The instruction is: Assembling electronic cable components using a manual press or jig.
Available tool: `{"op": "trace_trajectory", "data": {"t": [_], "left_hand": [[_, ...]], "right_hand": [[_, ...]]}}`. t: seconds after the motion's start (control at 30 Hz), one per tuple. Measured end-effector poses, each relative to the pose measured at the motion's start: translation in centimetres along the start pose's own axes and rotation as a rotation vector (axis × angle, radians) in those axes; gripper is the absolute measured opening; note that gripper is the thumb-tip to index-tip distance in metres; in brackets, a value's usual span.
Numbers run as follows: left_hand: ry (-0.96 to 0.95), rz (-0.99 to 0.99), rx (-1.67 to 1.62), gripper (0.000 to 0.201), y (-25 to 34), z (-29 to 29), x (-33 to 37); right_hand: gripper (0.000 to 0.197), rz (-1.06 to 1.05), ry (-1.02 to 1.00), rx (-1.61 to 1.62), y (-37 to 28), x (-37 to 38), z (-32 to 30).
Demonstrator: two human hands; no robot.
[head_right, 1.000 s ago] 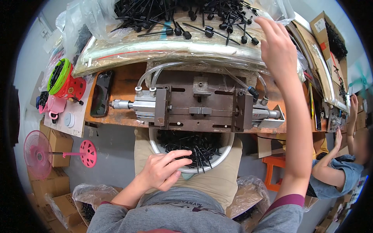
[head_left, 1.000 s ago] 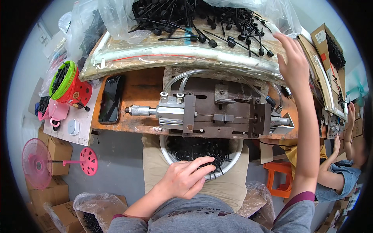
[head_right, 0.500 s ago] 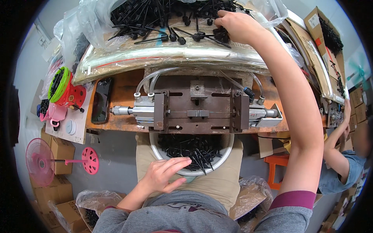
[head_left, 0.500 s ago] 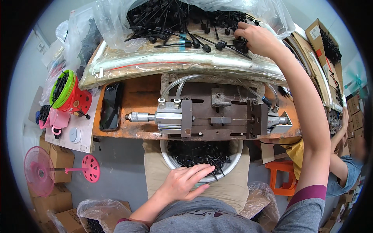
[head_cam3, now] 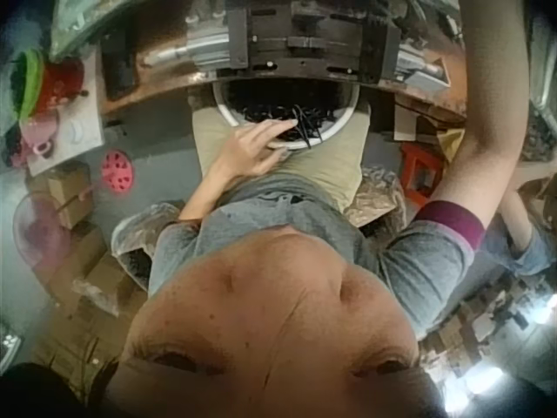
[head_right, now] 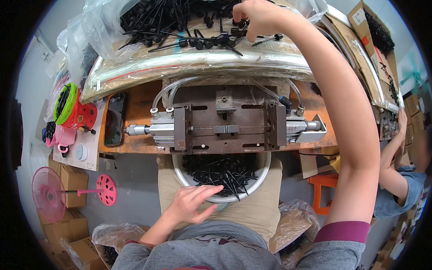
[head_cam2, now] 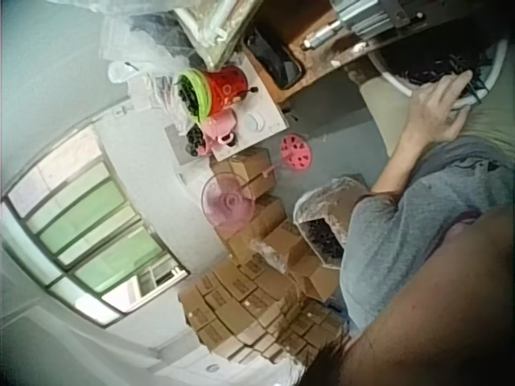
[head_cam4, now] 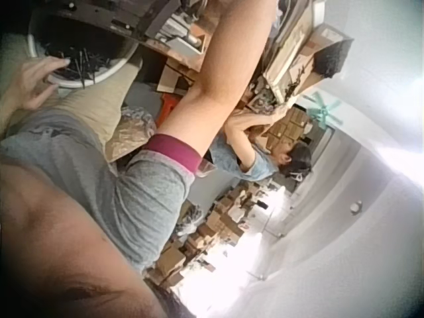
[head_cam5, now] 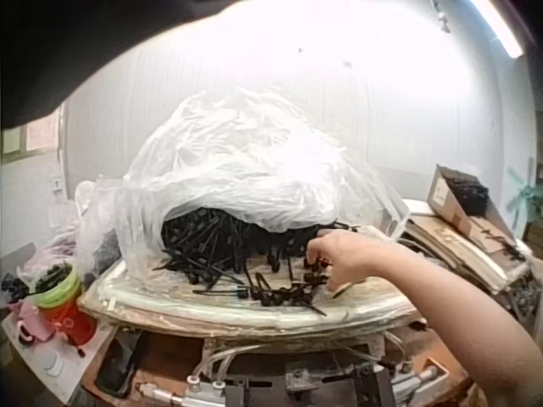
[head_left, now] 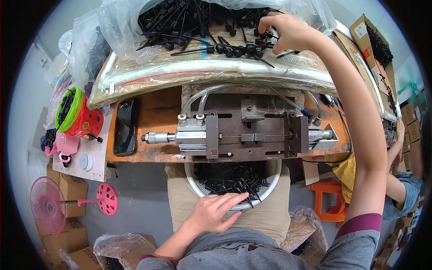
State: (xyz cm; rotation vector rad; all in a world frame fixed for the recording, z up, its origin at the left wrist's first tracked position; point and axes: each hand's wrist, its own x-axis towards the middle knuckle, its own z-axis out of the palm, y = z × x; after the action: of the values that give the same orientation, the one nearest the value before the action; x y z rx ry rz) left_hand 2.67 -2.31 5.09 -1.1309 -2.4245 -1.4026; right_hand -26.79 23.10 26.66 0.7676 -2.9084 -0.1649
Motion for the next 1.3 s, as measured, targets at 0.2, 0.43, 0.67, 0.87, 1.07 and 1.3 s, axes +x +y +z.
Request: {"op": "trace_trajectory", "data": {"t": [0.2,0.43,0.67,0.87,1.07,1.3], "left_hand": [[-0.067,-0.003,0.002,0.053,0.0,-0.2,0.3],[-0.062,0.002,0.021,0.052,-0.2,0.3,0.1],[-0.06,-0.019,0.066,0.05,-0.2,0.5,-0.3],[-0.043,-0.013,0.066,0.049,-0.4,0.9,-0.3],[-0.035,-0.032,0.085,0.049,-0.2,0.8,-0.6],[-0.037,-0.028,0.084,0.048,-0.5,0.9,-0.6]], "right_hand": [[0.092,0.162,0.036,0.097,2.3,0.8,1.5],[0.082,0.03,-0.078,0.067,1.1,2.3,1.4],[0.058,0.004,-0.15,0.015,-0.7,2.0,0.7],[0.048,-0.115,-0.089,-0.031,-0.5,1.3,1.1],[0.05,-0.043,-0.072,-0.058,-1.0,1.9,1.6],[0.051,0.099,-0.048,-0.031,0.9,1.0,0.7]]}}
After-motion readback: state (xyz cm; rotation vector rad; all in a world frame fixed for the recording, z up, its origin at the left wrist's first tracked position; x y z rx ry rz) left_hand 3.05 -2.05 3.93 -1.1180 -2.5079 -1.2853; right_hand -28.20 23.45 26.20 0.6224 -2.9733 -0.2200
